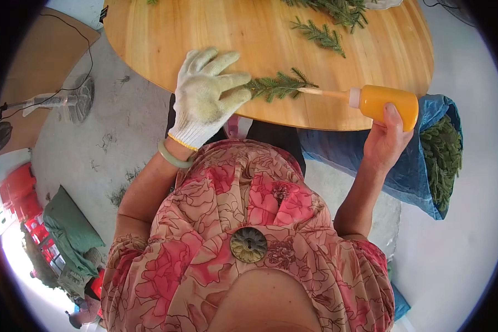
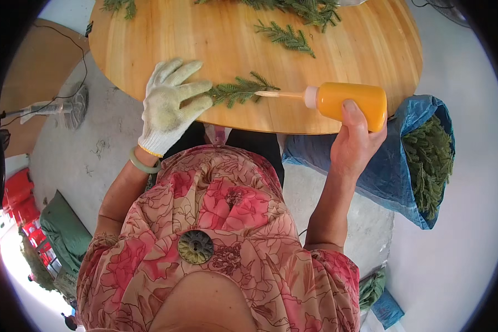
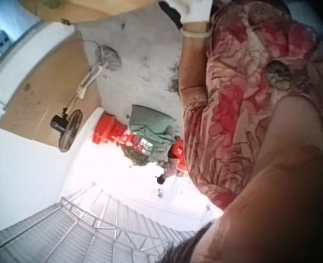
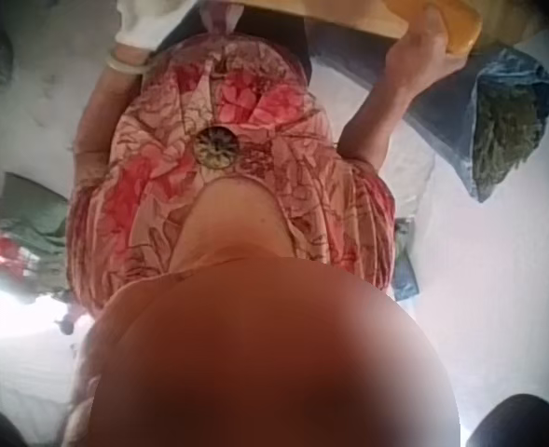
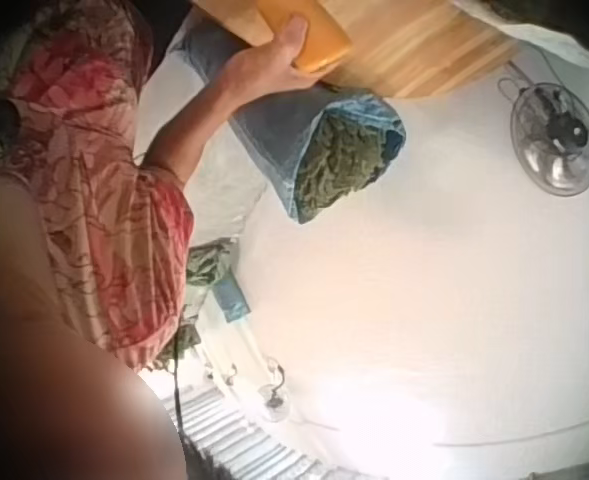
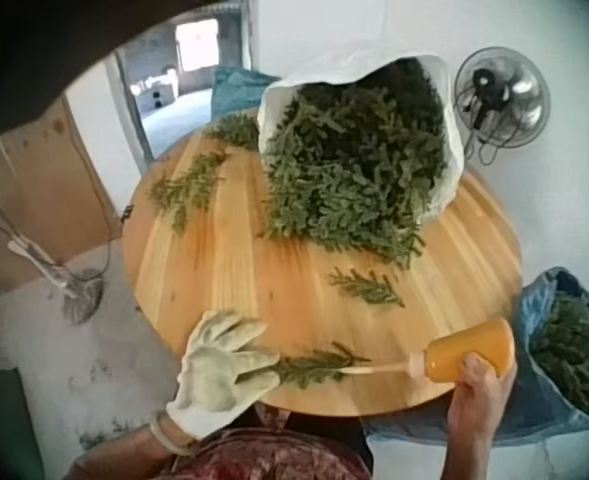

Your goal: Applying a liquid from a squeeze bottle to small cedar or cypress branches.

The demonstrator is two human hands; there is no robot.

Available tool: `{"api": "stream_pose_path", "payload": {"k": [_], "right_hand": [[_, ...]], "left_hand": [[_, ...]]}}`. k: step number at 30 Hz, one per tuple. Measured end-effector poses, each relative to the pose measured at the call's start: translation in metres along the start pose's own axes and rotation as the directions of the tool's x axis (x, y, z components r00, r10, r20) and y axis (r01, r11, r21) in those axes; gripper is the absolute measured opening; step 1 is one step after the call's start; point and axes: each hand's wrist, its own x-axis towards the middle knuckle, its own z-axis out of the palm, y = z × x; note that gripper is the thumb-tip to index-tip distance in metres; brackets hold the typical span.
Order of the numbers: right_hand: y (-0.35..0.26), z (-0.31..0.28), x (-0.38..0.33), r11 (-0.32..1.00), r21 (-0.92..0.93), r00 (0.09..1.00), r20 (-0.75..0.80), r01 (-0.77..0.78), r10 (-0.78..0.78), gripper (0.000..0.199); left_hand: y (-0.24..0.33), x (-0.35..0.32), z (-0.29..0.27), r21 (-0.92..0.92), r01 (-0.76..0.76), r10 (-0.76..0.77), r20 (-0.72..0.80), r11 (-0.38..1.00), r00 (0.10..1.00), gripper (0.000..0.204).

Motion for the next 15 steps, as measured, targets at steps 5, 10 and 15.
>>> {"api": "stream_pose_path", "payload": {"k": [5,10,15], "right_hand": [[0.000,-0.005,0.005,0.967,0.231,0.993,-0.035,-0.103,0.114,0.027],[-0.004,-0.002,0.009,0.979,0.189,0.996,-0.024,-0.080,0.087,0.028],[0.001,0.000,0.013,0.986,0.140,0.996,0.007,-0.089,0.089,0.028]], "left_hand": [[0.006,-0.001,-0.001,0.002,0.018,-0.018,-0.019,1.000,1.000,0.025],[0.004,0.000,-0.001,-0.010,0.015,-0.015,-0.008,1.000,1.000,0.025],[0.004,0.000,-0.001,-0.009,0.018,-0.018,0.000,1.000,1.000,0.025]]}}
